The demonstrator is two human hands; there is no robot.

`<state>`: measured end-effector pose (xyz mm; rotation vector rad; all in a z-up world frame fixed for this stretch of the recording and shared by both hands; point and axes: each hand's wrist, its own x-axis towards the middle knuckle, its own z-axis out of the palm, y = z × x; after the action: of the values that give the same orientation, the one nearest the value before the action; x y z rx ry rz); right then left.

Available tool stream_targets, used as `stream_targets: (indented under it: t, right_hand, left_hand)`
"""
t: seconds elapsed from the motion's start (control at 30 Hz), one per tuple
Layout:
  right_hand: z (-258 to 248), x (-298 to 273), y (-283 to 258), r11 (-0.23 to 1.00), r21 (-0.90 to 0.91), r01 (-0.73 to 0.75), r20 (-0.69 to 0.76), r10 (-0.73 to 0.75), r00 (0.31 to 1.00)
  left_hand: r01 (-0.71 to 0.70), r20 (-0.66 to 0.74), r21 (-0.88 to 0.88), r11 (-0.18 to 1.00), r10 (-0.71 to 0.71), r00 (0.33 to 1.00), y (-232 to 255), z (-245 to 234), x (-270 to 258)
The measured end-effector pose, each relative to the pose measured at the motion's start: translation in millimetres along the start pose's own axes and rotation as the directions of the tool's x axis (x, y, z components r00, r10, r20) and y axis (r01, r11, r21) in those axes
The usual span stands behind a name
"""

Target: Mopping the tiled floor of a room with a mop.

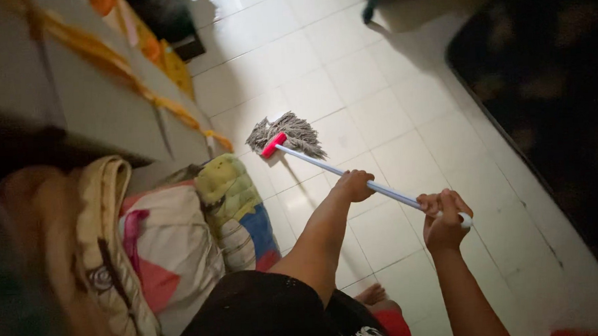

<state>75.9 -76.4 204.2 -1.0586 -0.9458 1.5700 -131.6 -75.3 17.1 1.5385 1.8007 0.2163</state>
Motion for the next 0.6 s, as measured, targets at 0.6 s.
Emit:
stream_targets:
  t: [0.6]
  right_hand:
    - [-50.4,129.7,-29.7,0.999,0.032,-0.04,0.429,0.022,0.903]
  left_hand:
    - [0.31,-0.225,-0.1,0.945,-0.325,0.918,57.0,25.5,67.9]
